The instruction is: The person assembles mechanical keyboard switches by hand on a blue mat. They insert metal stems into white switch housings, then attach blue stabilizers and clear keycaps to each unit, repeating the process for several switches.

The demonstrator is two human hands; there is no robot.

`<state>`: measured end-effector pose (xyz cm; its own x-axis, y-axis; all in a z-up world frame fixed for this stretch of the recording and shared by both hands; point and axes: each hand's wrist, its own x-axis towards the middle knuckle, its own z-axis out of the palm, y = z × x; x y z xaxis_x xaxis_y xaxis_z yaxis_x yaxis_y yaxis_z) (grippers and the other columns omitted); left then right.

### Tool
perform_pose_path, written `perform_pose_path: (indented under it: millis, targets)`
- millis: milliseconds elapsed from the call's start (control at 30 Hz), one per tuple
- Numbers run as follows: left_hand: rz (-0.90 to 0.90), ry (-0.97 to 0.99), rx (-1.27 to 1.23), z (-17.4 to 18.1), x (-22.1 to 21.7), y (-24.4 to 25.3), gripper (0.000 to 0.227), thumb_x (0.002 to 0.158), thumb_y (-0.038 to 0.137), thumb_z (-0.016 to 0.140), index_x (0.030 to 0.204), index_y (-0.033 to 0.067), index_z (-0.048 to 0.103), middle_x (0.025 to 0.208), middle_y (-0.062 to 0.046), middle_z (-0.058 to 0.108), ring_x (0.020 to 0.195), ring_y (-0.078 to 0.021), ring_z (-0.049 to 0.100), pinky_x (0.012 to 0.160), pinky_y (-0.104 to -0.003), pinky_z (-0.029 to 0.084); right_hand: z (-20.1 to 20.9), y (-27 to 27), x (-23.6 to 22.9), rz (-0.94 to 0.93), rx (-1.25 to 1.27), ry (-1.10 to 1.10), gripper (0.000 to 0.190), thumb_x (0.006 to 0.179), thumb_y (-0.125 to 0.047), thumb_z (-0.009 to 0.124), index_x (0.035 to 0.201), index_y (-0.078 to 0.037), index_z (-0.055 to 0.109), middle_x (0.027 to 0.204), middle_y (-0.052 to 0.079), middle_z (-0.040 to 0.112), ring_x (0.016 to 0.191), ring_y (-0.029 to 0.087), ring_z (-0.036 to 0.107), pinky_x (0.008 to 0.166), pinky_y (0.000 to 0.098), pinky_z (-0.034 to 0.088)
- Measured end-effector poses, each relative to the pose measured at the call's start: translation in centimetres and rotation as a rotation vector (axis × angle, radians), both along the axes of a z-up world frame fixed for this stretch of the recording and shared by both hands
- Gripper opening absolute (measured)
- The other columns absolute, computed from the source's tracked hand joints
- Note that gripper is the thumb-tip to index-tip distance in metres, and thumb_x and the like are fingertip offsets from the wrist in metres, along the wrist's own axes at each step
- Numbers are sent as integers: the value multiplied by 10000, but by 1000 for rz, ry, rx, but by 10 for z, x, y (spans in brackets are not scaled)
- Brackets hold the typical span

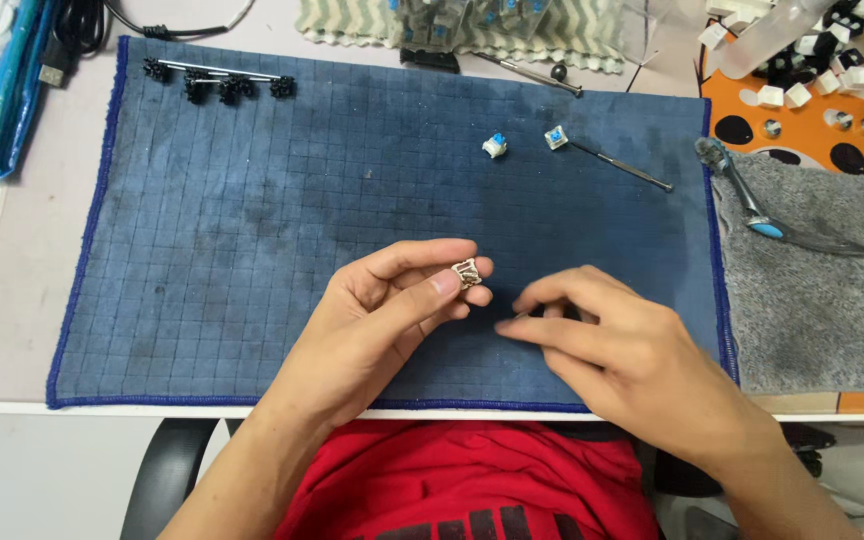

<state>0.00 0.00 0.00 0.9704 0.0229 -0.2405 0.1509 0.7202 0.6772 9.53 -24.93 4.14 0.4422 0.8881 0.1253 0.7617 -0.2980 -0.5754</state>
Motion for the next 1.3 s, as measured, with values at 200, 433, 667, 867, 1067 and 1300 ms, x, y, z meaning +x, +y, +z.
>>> perform_pose_path:
  millis: [200,433,667,867,1067,1300]
  targets:
    - [4,15,-18,-1,0,2,307,1058,37,756,1352,-37,807,1329,-278,853,1107,-249,819,994,-306,642,7,-6,12,-60,14,-12,394,1044,-3,699,1385,-147,836,1365,85,770,1210,190,772,1035,307,573]
    - [56,41,-73,-5,0,3,301,1069,50,758,1358,-17,807,1307,-270,853,1027,-242,792,951,-320,614,6,-4,25,-135,36,-145,337,1094,-24,749,1429,-19,783,1295,135,835,1124,274,779,1082,395,590]
    - [89,36,-125,-9,-1,3,291,1072,44,760,1355,-7,799,1310,-275,844,1008,-251,774,932,-343,608,0,-7,20,-281,57,3,380,1059,-25,805,1433,-57,743,1162,65,830,989,165,754,967,300,593]
    - [99,57,-111,-7,-1,3,274,1070,43,762,1336,-2,809,1298,-267,848,996,-248,770,933,-346,612,-11,-12,7,-451,299,431,583,974,150,795,1509,35,593,1144,189,806,1097,219,814,1095,311,673]
    - [104,54,-112,-7,-1,3,283,1062,33,765,1340,-3,807,1301,-271,850,997,-240,771,941,-340,610,-13,-14,5,-480,388,501,628,957,187,778,1534,75,556,1179,258,805,1128,252,812,1073,322,677]
    - [91,25,-111,-7,-1,3,295,1072,52,764,1359,-3,801,1326,-265,842,1008,-225,764,943,-336,602,-3,-11,-6,-519,410,392,581,934,219,794,1461,123,572,1130,312,818,1092,297,849,1075,366,729]
